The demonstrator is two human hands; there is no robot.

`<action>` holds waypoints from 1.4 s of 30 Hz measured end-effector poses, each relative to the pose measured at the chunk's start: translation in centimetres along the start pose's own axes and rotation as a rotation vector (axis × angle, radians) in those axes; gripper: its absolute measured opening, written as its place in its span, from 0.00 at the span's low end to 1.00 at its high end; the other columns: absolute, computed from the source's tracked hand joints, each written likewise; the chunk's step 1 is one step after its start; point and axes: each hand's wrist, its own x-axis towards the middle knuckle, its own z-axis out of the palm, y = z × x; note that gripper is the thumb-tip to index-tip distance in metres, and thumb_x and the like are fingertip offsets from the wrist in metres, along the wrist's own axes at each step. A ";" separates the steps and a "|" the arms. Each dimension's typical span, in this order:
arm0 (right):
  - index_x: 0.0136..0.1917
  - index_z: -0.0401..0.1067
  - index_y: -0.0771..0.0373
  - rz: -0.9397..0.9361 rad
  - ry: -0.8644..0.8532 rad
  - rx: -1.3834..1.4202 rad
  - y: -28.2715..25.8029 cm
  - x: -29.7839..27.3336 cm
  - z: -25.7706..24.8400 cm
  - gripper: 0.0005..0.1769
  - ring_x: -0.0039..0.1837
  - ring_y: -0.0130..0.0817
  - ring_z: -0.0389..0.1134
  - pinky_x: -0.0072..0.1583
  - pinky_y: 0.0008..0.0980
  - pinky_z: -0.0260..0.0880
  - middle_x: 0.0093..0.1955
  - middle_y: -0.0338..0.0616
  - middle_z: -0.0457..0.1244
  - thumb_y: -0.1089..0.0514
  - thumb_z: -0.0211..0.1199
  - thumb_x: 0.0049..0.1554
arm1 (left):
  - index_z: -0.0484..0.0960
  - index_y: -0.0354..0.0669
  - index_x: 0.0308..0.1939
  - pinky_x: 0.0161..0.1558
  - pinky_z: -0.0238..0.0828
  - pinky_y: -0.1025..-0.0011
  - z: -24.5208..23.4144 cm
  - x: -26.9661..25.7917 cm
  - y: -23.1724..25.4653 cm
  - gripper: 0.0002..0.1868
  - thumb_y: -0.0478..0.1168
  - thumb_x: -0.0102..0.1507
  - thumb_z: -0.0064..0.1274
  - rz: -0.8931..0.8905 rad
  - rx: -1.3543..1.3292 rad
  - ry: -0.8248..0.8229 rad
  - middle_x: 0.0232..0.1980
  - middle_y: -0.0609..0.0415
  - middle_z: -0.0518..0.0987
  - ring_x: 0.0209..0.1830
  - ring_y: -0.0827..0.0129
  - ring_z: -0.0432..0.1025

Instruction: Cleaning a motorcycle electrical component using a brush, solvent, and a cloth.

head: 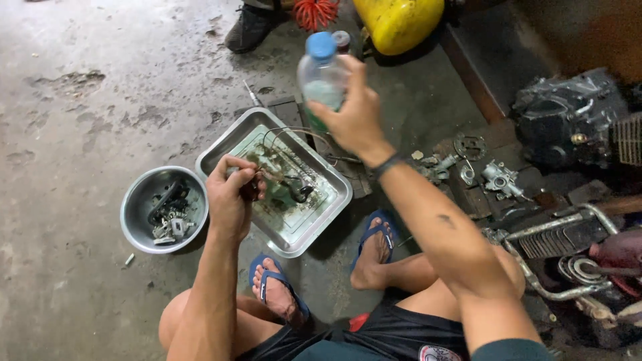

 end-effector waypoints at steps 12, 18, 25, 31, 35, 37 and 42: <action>0.75 0.48 0.54 0.203 -0.128 -0.072 1.7 0.1 3.5 0.45 0.59 0.59 0.72 0.56 0.53 0.72 0.66 0.57 0.65 0.52 0.70 0.53 | 0.75 0.40 0.42 0.29 0.67 0.76 2.0 0.6 0.3 0.03 0.32 0.65 0.49 -0.004 0.236 0.125 0.36 0.51 0.76 0.29 0.70 0.70; 0.65 0.70 0.61 0.078 -0.340 -0.238 -2.4 -0.3 -10.6 0.27 0.35 0.33 0.73 0.37 0.33 0.72 0.47 0.41 0.74 0.46 0.67 0.58 | 0.73 0.42 0.43 0.27 0.66 0.79 3.3 0.1 1.2 0.05 0.35 0.67 0.54 0.018 0.212 0.085 0.33 0.54 0.75 0.25 0.73 0.69; 0.54 0.74 0.68 0.340 -0.146 -0.231 -3.0 -8.7 -26.3 0.10 0.38 0.25 0.63 0.40 0.24 0.62 0.41 0.40 0.67 0.64 0.69 0.61 | 0.73 0.46 0.44 0.30 0.68 0.81 4.7 -1.2 1.9 0.04 0.35 0.69 0.53 0.071 0.245 0.049 0.34 0.57 0.76 0.27 0.75 0.70; 0.57 0.78 0.64 0.476 -0.207 -0.570 -1.6 -16.9 -34.1 0.13 0.40 0.40 0.64 0.41 0.38 0.63 0.43 0.45 0.67 0.59 0.63 0.61 | 0.71 0.51 0.49 0.36 0.72 0.82 7.0 -2.0 0.7 0.05 0.36 0.74 0.50 0.045 0.321 -0.040 0.37 0.61 0.76 0.33 0.76 0.73; 0.64 0.74 0.67 0.482 -0.312 -0.587 0.5 -19.4 -36.7 0.23 0.52 0.48 0.72 0.51 0.44 0.70 0.57 0.51 0.71 0.57 0.67 0.56 | 0.69 0.54 0.54 0.40 0.73 0.83 7.7 -2.3 0.3 0.08 0.39 0.74 0.52 0.002 0.419 -0.043 0.40 0.65 0.76 0.35 0.79 0.73; 0.65 0.73 0.68 0.497 -0.287 -0.522 0.8 -19.2 -36.5 0.24 0.50 0.45 0.72 0.50 0.42 0.70 0.56 0.50 0.71 0.59 0.67 0.56 | 0.69 0.53 0.53 0.39 0.74 0.82 7.4 -2.2 0.6 0.07 0.39 0.74 0.51 0.020 0.407 -0.070 0.40 0.64 0.77 0.34 0.78 0.74; 0.63 0.73 0.68 0.386 -0.306 -0.349 -2.7 -13.6 -32.0 0.22 0.47 0.38 0.72 0.49 0.37 0.69 0.53 0.45 0.71 0.61 0.66 0.56 | 0.74 0.48 0.44 0.34 0.73 0.81 8.6 -3.6 3.4 0.01 0.37 0.71 0.50 0.081 0.328 -0.042 0.35 0.56 0.80 0.29 0.72 0.76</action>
